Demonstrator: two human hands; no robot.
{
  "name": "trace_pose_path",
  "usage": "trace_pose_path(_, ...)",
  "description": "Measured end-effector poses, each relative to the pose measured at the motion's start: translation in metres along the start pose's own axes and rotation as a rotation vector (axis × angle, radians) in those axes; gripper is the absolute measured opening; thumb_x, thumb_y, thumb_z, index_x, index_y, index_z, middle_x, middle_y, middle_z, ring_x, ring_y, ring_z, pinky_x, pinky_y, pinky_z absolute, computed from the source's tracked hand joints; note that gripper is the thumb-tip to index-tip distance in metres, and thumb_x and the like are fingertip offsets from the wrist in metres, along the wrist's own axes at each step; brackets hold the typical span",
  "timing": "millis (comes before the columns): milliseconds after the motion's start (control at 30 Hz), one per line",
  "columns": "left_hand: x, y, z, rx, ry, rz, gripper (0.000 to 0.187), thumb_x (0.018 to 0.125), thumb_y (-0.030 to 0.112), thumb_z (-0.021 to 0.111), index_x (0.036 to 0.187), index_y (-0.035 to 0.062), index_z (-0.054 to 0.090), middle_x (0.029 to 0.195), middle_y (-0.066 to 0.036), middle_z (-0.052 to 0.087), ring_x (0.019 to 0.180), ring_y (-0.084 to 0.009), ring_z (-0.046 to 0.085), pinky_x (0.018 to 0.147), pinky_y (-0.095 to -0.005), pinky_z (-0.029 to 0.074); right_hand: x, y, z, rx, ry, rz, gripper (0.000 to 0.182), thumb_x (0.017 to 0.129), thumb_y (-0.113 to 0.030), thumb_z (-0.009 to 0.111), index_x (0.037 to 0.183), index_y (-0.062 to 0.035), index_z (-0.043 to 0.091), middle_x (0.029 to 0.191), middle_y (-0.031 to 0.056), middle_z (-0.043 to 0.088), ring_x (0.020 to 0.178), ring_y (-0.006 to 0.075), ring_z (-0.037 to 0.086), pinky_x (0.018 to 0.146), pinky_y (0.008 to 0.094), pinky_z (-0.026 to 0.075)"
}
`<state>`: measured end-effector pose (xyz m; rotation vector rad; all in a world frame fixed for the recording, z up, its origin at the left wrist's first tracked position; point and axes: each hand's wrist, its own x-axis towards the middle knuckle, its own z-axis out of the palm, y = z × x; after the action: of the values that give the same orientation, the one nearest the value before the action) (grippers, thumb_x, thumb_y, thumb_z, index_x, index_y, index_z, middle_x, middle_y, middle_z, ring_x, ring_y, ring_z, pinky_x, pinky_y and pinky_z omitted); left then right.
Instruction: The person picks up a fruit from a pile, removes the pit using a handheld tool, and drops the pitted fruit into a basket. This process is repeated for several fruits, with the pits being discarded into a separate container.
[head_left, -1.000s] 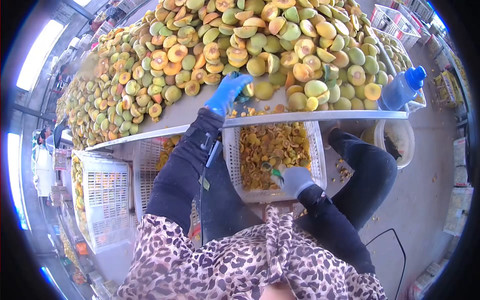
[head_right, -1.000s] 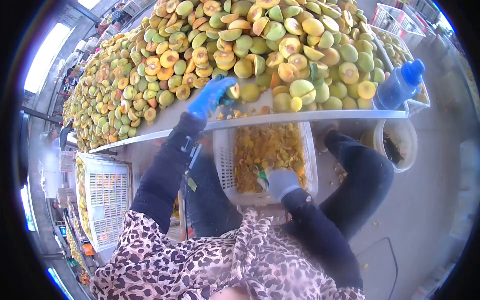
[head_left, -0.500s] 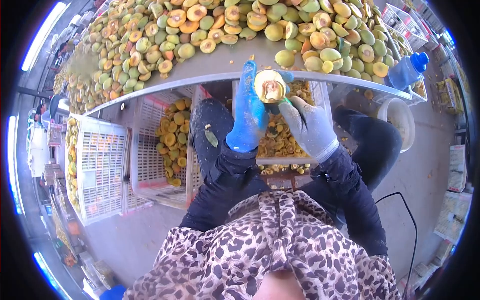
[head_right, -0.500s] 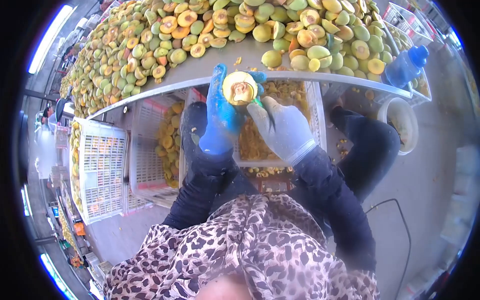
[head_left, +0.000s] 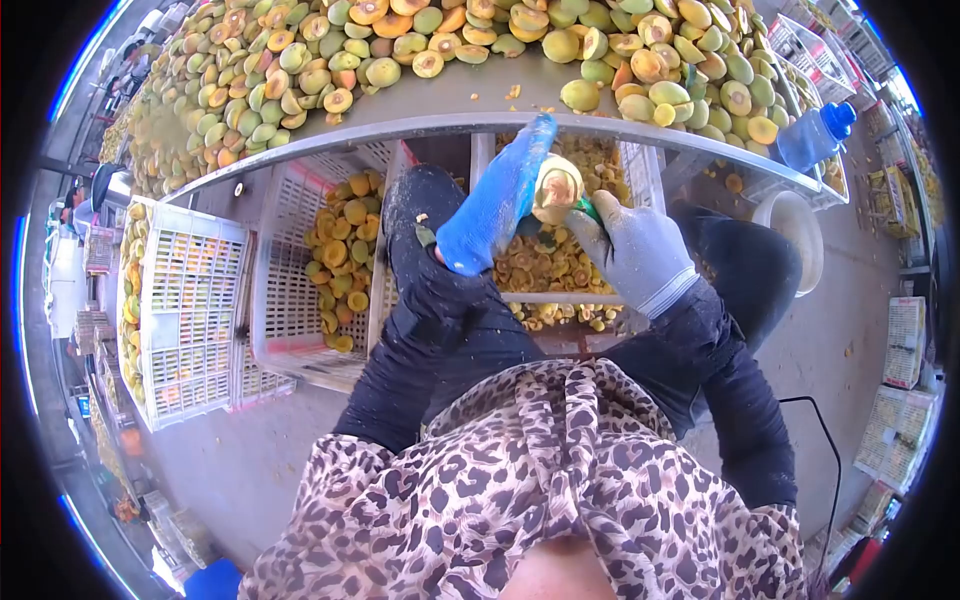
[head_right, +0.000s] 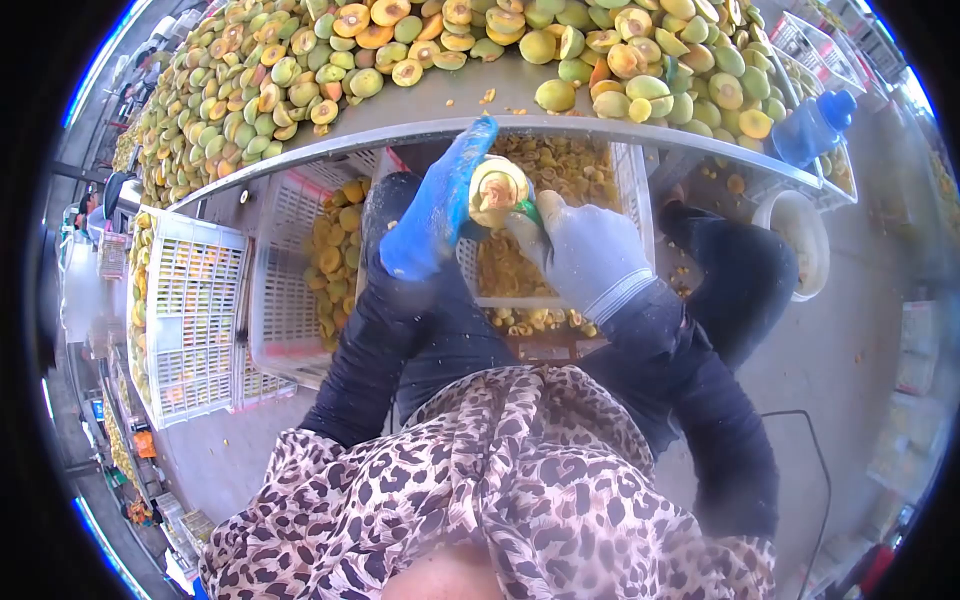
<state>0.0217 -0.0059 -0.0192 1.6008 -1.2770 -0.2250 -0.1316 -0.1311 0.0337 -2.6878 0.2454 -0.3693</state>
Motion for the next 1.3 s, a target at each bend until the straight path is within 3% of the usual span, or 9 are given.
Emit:
trace_pose_path(133,-0.001,0.000,0.010,-0.086,0.040,-0.032,0.046,0.098,0.020,0.046,0.137,-0.0011,0.037,0.136,-0.015,0.045,0.121,-0.0229,0.048,0.104,-0.0333,0.038,-0.005,0.004,0.007,0.012,-0.056,0.037,0.036,0.093,-0.036,0.052,0.080,-0.0031,0.055,0.057,0.0181,0.059,0.053,0.0367,0.060,0.049,0.0464,0.047)
trace_pose_path(200,0.001,0.018,0.021,-0.853,0.124,-0.598,0.039,0.098,0.026,0.046,0.127,-0.0002,0.046,0.125,-0.014,0.053,0.105,-0.0180,0.057,0.089,-0.0298,0.050,-0.010,0.009,0.016,0.214,0.019,0.109,0.036,0.093,-0.036,0.052,0.082,-0.0017,0.056,0.059,0.0206,0.059,0.055,0.0393,0.059,0.051,0.0480,0.046)
trace_pose_path(333,-0.001,0.043,0.051,-0.844,0.501,-0.295,0.047,0.099,0.042,0.038,0.110,-0.0019,0.053,0.102,-0.013,0.063,0.087,-0.0151,0.062,0.073,-0.0273,0.054,-0.016,0.000,0.026,0.367,0.033,0.179,0.035,0.094,-0.034,0.051,0.086,-0.0010,0.057,0.062,0.0232,0.059,0.058,0.0412,0.059,0.054,0.0490,0.046)
trace_pose_path(467,0.008,0.041,0.032,-0.856,0.310,-0.356,0.068,0.098,0.053,0.030,0.083,-0.0042,0.063,0.072,-0.014,0.066,0.067,-0.0190,0.064,0.068,-0.0282,0.053,-0.017,0.001,0.020,0.439,-0.113,0.147,0.038,0.094,-0.035,0.051,0.084,0.0009,0.058,0.062,0.0246,0.058,0.058,0.0408,0.059,0.055,0.0450,0.047)
trace_pose_path(633,0.022,0.040,0.023,-1.062,0.047,-0.369,0.065,0.097,0.051,0.031,0.089,-0.0051,0.063,0.087,-0.021,0.066,0.074,-0.0269,0.066,0.068,-0.0329,0.055,-0.007,-0.002,-0.022,1.001,-0.573,0.515,0.040,0.097,-0.033,0.047,0.089,0.0032,0.062,0.052,0.0067,0.052,0.044,0.0142,0.052,0.043,0.0279,0.041)
trace_pose_path(733,0.020,0.061,0.045,-1.221,0.583,-0.347,0.064,0.095,0.055,0.033,0.092,-0.0015,0.062,0.084,-0.018,0.066,0.069,-0.0250,0.065,0.061,-0.0335,0.055,-0.014,-0.007,-0.016,1.221,-0.438,0.568,0.043,0.098,-0.035,0.043,0.089,0.0027,0.062,0.052,0.0006,0.049,0.042,0.0069,0.047,0.041,0.0213,0.036)
trace_pose_path(900,0.011,0.059,0.050,-1.016,0.598,-0.414,0.064,0.095,0.056,0.031,0.089,0.0005,0.061,0.077,-0.015,0.064,0.060,-0.0234,0.062,0.052,-0.0333,0.053,-0.018,-0.013,-0.001,0.943,-0.272,0.376,0.052,0.098,-0.044,0.040,0.075,-0.0001,0.056,0.051,0.0001,0.047,0.037,0.0072,0.041,0.037,0.0234,0.034)
trace_pose_path(1000,0.015,0.059,0.044,-1.128,0.468,-0.386,0.060,0.093,0.054,0.037,0.083,0.0006,0.062,0.074,-0.014,0.064,0.056,-0.0236,0.061,0.049,-0.0320,0.052,-0.015,-0.003,-0.022,1.143,-0.607,0.577,0.052,0.096,-0.043,0.044,0.083,0.0039,0.059,0.057,0.0030,0.051,0.039,0.0103,0.045,0.037,0.0247,0.035)
trace_pose_path(1300,0.017,0.061,0.044,-0.923,0.525,-0.458,0.053,0.099,0.044,0.034,0.091,-0.0017,0.060,0.076,-0.014,0.065,0.059,-0.0218,0.062,0.053,-0.0314,0.054,-0.012,-0.001,-0.024,0.878,-0.588,0.535,0.059,0.095,-0.051,0.042,0.077,0.0032,0.057,0.055,0.0029,0.050,0.038,0.0112,0.046,0.037,0.0255,0.034)
